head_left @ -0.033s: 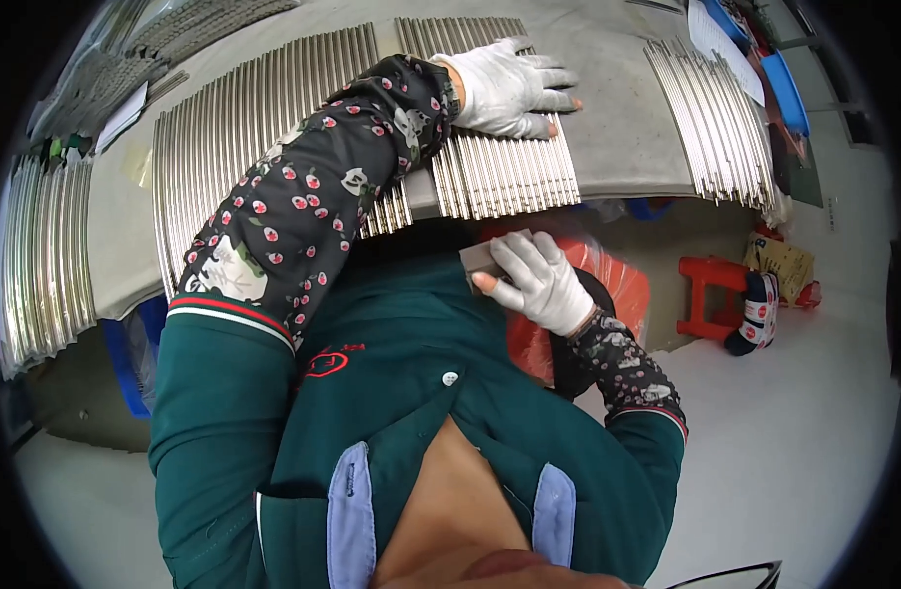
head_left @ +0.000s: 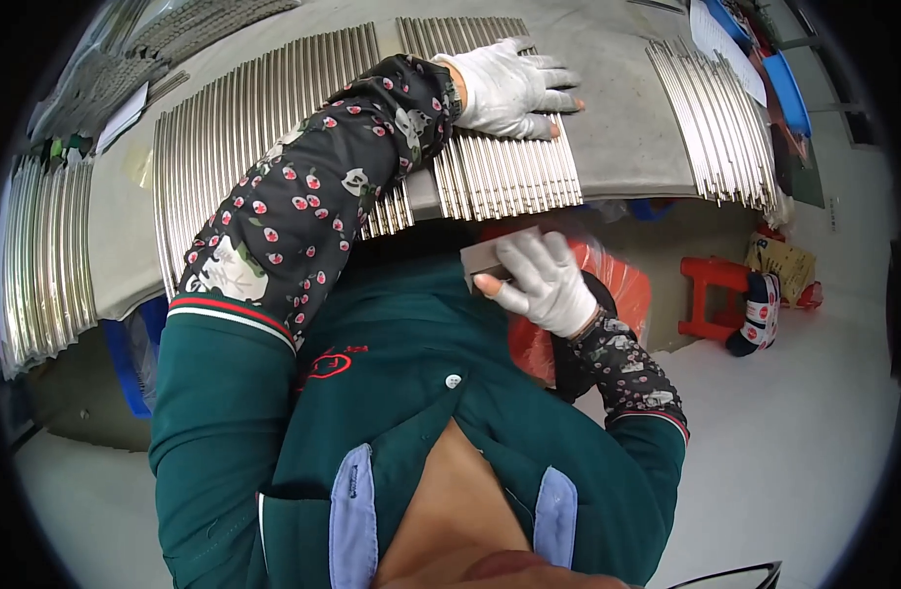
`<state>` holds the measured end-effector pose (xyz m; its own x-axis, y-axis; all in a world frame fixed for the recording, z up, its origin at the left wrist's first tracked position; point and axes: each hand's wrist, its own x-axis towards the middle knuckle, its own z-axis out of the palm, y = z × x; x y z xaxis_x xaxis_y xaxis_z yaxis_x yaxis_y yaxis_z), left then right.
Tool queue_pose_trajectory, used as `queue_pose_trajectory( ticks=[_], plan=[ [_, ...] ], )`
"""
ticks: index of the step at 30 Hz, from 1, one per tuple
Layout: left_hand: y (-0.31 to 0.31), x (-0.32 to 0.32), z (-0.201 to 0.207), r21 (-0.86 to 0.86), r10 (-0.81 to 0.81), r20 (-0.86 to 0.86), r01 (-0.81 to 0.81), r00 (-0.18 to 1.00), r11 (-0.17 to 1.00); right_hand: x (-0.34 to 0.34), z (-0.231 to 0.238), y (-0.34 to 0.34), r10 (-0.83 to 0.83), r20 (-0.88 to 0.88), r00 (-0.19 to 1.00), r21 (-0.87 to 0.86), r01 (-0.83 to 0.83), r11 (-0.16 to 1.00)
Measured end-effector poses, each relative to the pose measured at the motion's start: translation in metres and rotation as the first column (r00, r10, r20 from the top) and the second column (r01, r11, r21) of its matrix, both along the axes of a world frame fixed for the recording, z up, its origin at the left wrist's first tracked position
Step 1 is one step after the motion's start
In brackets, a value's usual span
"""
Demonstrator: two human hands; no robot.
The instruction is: The person sands thin metal rods with a sanding block, then organizes them into packaging sleeves on a work table.
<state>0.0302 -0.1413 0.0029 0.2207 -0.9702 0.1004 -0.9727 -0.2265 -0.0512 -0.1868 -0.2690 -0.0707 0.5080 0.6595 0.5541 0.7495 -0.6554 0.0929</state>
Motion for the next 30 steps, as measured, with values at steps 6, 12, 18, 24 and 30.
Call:
queue_pose_trajectory(
  ticks=[6,12,18,24,30],
  plan=[
    [0.001,0.001,-0.007,-0.038,-0.016,0.015,0.016,1.0,0.999,0.007,-0.008,0.01,0.009,-0.084,0.996,-0.079,-0.016,0.997],
    [0.009,0.001,-0.008,-0.053,0.002,0.019,-0.001,1.0,0.999,0.025,0.021,0.028,-0.103,0.188,0.977,0.1,0.085,0.991],
    [0.008,0.003,-0.006,-0.031,-0.005,-0.001,0.005,1.0,1.0,0.011,0.021,0.042,-0.026,0.056,0.998,0.023,0.025,0.999],
    [0.007,0.002,-0.01,-0.079,-0.028,0.0,0.028,1.0,0.997,-0.001,0.001,0.054,-0.064,-0.071,0.995,-0.083,0.058,0.995],
    [0.013,0.002,-0.011,-0.091,-0.038,-0.006,0.037,0.999,0.995,0.011,0.027,0.061,-0.162,0.04,0.986,0.032,0.161,0.986]
  ],
)
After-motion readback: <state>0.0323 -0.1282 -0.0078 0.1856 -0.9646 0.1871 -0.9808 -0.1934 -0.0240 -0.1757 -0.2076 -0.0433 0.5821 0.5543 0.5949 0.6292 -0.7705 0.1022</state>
